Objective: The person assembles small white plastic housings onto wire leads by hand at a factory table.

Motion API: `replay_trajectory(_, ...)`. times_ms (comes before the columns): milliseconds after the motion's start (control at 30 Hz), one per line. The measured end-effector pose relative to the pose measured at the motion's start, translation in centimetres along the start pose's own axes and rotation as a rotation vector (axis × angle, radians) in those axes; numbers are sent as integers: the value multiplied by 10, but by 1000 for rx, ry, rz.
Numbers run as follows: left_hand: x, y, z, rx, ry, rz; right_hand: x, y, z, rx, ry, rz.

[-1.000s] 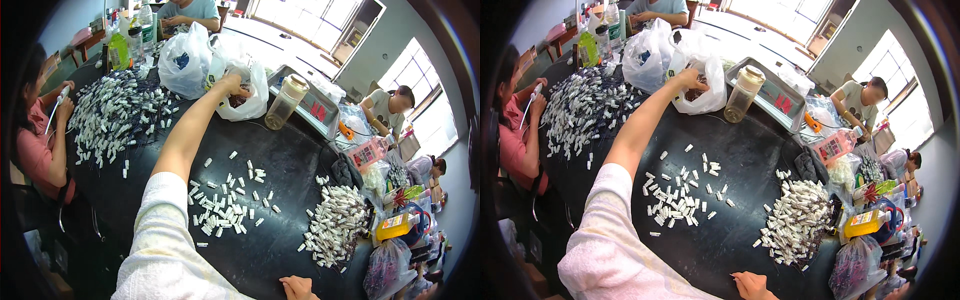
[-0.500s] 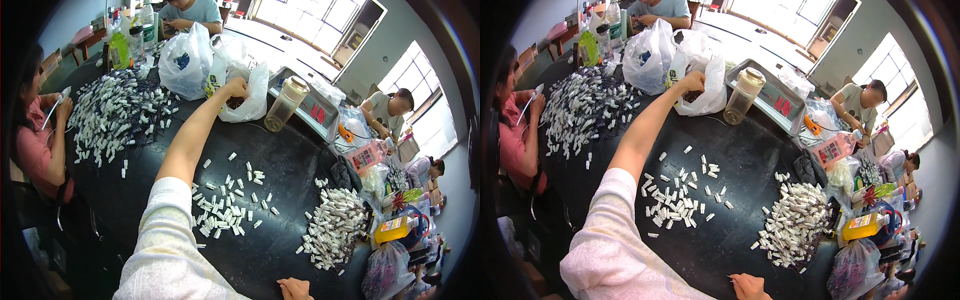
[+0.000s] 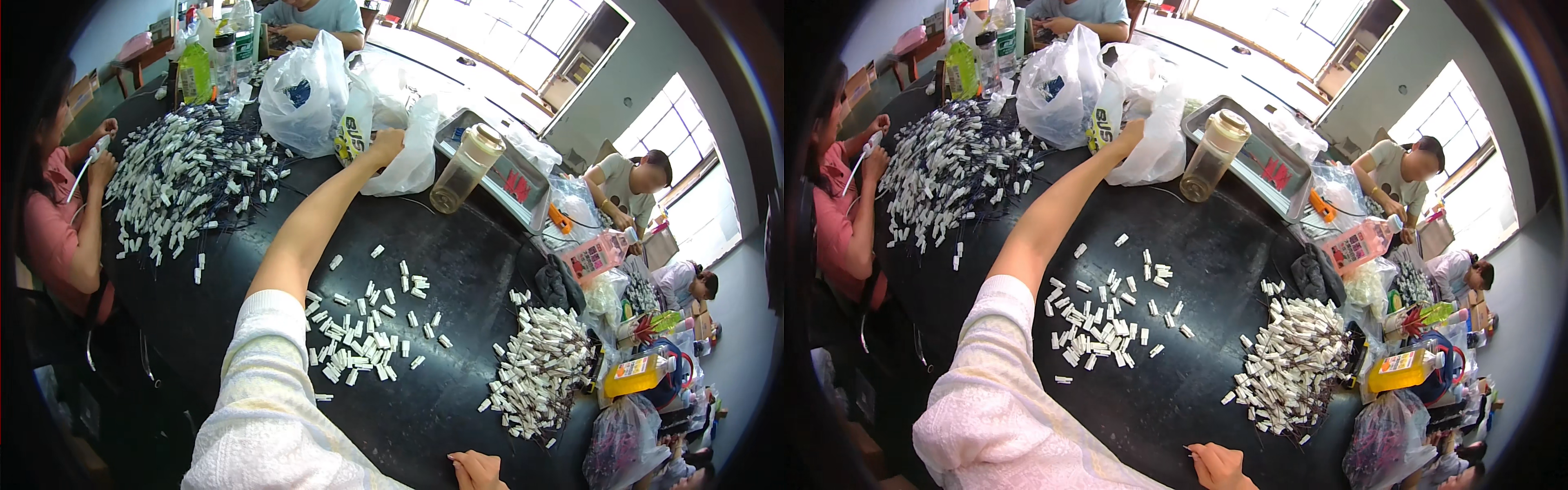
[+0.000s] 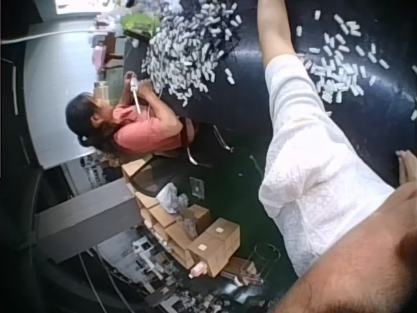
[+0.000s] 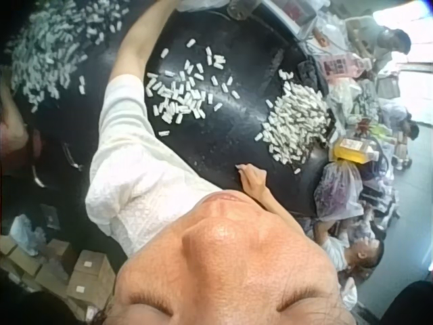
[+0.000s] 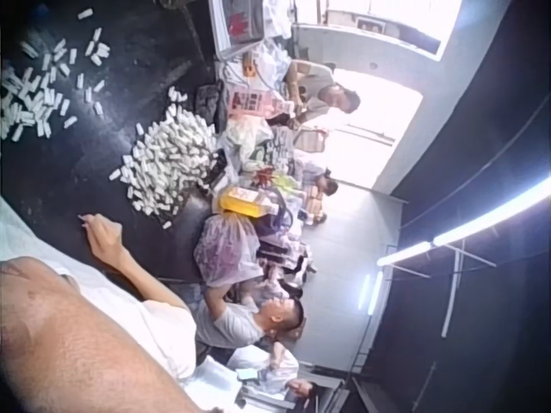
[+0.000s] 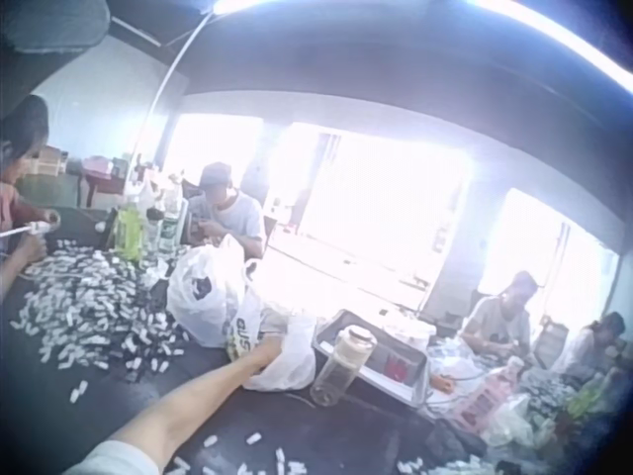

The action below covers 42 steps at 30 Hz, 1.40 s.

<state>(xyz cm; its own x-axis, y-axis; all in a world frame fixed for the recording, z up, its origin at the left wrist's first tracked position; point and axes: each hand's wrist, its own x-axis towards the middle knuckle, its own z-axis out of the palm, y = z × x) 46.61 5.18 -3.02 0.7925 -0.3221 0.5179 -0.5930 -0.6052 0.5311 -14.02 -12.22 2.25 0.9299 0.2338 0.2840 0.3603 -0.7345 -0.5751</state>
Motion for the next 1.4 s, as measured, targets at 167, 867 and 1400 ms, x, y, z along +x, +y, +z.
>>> replay_trajectory(167, 4, 3, 19, -365, 131, 32, -1, 2, -1, -4, -7, 26)
replay_trajectory(867, -3, 50, -27, -75, 545, -228, -2, -1, -3, 8, 24, 28)
replay_trajectory(1400, 5, 34, -127, -1681, 486, -300, -3, 8, -3, 28, 54, -21)
